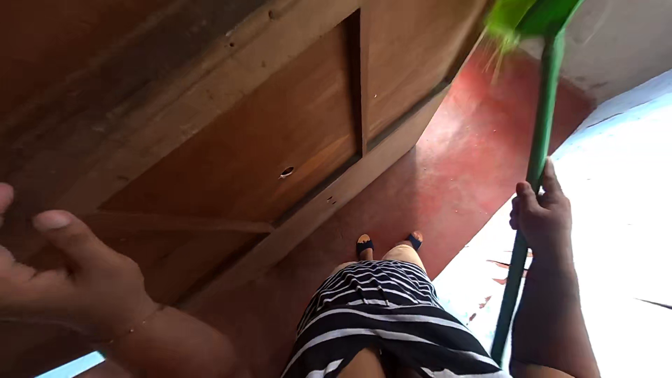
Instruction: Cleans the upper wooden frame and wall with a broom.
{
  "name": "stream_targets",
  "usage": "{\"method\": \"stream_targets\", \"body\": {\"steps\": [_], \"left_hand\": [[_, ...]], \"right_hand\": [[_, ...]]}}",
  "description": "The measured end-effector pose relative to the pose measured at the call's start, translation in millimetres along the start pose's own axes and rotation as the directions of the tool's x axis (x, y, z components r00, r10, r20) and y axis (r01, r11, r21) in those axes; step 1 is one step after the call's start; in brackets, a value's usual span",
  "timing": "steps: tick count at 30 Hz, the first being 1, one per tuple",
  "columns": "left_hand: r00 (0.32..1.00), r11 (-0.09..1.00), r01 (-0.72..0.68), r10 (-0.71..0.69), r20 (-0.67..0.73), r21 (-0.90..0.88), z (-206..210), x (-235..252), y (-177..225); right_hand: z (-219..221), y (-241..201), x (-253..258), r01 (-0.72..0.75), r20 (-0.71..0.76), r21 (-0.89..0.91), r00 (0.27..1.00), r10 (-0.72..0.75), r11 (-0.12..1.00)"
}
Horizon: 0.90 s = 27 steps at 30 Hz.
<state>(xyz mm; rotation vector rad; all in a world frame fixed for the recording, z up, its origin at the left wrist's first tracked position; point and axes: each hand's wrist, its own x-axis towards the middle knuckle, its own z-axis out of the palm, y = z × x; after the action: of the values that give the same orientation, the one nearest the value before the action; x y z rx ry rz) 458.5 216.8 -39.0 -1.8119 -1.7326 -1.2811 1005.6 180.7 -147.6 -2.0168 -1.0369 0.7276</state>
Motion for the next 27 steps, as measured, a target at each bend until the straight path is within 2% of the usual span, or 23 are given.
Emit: {"method": "stream_targets", "body": {"steps": [2,3,5,7,9,12,14,17,18,19,20,22,24,27], "left_hand": [[0.999,1.0,-0.016,0.016,-0.028,-0.008,5.8,-5.0,8.0],[0.999,1.0,-0.014,0.014,-0.041,-0.01,7.2,-7.8,11.9],[0.998,1.0,-0.022,0.022,-0.054,-0.005,5.6,-10.1,23.3],[0.999,0.999,-0.043,0.042,-0.024,-0.014,-2.3,-12.0,28.7],[0.997,0.997,-0.079,0.079,0.001,-0.012,-12.1,-15.6,12.3],[0.997,0.998,-0.056,0.056,0.044,-0.004,-11.1,-40.5,-7.0],[0.986,0.998,0.002,0.008,0.165,-0.06,8.7,-56.7,13.2],[0.915,0.98,0.068,0.013,0.404,-0.186,63.7,-98.0,57.9],[0.867,0.97,0.08,0.045,0.496,-0.228,86.1,-118.3,70.5],[0.792,0.963,0.094,0.081,0.605,-0.253,106.4,-139.5,82.8],[0.687,0.959,0.117,0.111,0.718,-0.26,122.5,-159.9,95.2],[0.412,0.957,0.173,0.144,0.9,-0.232,143.4,-195.6,114.9],[0.205,0.962,0.193,0.155,0.967,-0.195,153.4,-225.3,122.0],[0.052,0.947,0.301,0.106,0.993,-0.117,149.4,-268.3,115.9]], "right_hand": [[10.0,-6.4,15.2,0.039,-0.085,-0.132,0.995,-0.05,0.99],[22.9,-4.1,27.3,0.014,-0.07,-0.184,0.997,-0.027,0.983],[55.8,19.1,58.7,-0.08,0.099,-0.284,0.989,0.112,0.956],[88.5,69.4,90.4,-0.188,0.286,-0.39,0.906,0.313,0.901],[105.4,115.3,102.6,-0.215,0.337,-0.49,0.847,0.411,0.845],[76.6,123.7,84.0,-0.212,0.307,-0.532,0.854,0.42,0.82],[49.0,107.1,60.8,-0.218,0.28,-0.478,0.881,0.382,0.851],[34.0,88.8,25.6,-0.234,0.277,-0.391,0.892,0.356,0.89],[35.7,86.2,15.9,-0.246,0.292,-0.385,0.882,0.37,0.89],[39.7,86.5,6.0,-0.254,0.317,-0.391,0.865,0.389,0.884],[45.3,88.6,-3.9,-0.247,0.358,-0.412,0.841,0.405,0.877],[58.9,97.8,-23.0,-0.175,0.459,-0.477,0.786,0.414,0.862],[76.1,115.3,-43.2,-0.031,0.585,-0.528,0.711,0.39,0.849],[104.2,135.6,-78.4,0.194,0.757,-0.544,0.533,0.378,0.816]]}}
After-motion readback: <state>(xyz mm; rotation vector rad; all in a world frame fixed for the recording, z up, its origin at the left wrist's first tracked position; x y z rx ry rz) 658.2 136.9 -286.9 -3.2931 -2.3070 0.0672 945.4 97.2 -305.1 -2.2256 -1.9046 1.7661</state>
